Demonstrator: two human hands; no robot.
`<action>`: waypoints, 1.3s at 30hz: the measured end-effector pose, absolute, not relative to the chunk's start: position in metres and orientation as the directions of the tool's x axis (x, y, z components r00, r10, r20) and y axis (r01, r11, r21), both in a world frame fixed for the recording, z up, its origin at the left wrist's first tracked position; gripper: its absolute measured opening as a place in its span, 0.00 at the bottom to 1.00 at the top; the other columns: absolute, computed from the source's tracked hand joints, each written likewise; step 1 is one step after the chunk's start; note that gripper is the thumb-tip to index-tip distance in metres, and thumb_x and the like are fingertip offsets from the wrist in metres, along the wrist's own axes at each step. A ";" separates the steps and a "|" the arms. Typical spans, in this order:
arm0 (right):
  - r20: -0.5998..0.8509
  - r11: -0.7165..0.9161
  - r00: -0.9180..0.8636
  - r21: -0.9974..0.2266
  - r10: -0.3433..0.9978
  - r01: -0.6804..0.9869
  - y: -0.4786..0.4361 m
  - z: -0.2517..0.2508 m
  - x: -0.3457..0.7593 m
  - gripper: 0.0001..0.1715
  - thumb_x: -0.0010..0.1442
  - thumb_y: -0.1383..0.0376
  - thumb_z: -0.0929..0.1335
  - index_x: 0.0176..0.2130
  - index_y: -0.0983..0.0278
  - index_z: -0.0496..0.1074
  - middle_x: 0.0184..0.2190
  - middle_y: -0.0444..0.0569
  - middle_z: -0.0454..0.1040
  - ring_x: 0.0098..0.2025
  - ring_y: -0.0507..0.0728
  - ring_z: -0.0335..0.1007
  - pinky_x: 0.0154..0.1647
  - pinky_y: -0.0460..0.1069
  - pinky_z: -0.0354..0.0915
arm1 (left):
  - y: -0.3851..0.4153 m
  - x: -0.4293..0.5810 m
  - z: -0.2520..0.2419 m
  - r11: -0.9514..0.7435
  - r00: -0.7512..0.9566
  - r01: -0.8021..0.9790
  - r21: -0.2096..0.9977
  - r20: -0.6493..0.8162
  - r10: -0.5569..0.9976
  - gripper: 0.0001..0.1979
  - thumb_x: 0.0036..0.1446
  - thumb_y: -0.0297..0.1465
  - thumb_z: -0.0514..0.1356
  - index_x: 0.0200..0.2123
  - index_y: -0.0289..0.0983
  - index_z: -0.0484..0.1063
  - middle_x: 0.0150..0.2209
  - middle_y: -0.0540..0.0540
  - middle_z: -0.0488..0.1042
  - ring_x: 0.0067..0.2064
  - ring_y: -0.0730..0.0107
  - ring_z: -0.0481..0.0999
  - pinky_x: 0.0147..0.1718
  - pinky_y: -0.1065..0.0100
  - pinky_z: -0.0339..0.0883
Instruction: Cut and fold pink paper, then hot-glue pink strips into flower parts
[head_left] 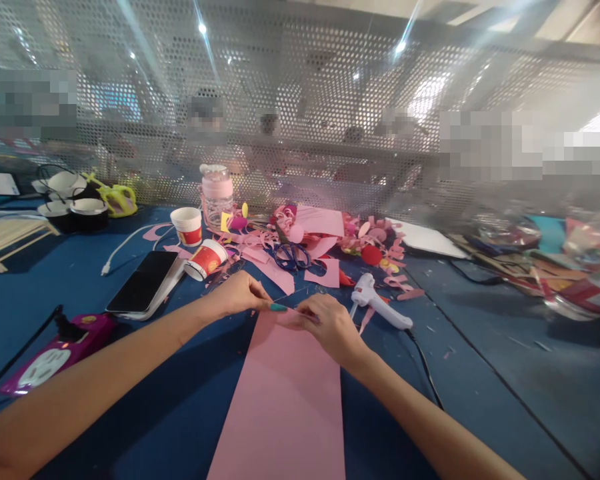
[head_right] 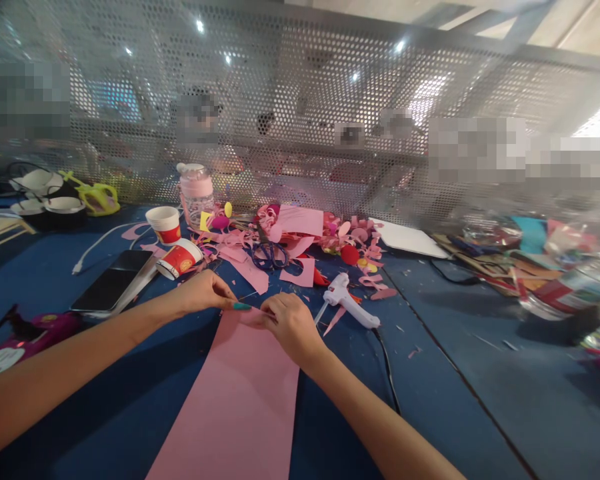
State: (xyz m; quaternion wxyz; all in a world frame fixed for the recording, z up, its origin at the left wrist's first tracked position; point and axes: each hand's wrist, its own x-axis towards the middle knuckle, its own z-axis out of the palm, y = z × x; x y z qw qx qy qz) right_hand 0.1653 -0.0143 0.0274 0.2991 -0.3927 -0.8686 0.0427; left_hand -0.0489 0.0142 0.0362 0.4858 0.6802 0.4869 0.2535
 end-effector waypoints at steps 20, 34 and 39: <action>0.294 0.342 -0.179 -0.856 0.939 0.387 0.008 0.042 0.159 0.20 0.49 0.52 0.67 0.19 0.65 0.65 0.15 0.41 0.63 0.18 0.48 0.56 0.19 0.44 0.53 | 0.008 -0.020 0.045 -0.044 0.362 0.469 0.882 -0.146 0.921 0.13 0.32 0.38 0.67 0.20 0.33 0.76 0.18 0.49 0.71 0.22 0.74 0.64 0.21 0.72 0.52; 0.229 0.397 -0.395 -0.815 0.890 0.422 0.048 0.067 0.177 0.19 0.48 0.53 0.67 0.19 0.66 0.65 0.15 0.42 0.66 0.18 0.47 0.58 0.21 0.44 0.55 | 0.041 -0.006 0.045 0.085 0.390 0.298 0.951 -0.202 0.898 0.10 0.28 0.31 0.68 0.17 0.33 0.73 0.16 0.52 0.68 0.20 0.78 0.63 0.23 0.72 0.58; 0.233 0.400 -0.402 -0.823 0.885 0.404 0.049 0.066 0.177 0.19 0.47 0.54 0.68 0.19 0.66 0.64 0.15 0.40 0.63 0.19 0.47 0.55 0.20 0.44 0.53 | 0.043 -0.005 0.044 0.154 0.411 0.286 0.946 -0.266 0.872 0.11 0.27 0.31 0.69 0.17 0.33 0.73 0.16 0.52 0.69 0.20 0.78 0.65 0.22 0.73 0.58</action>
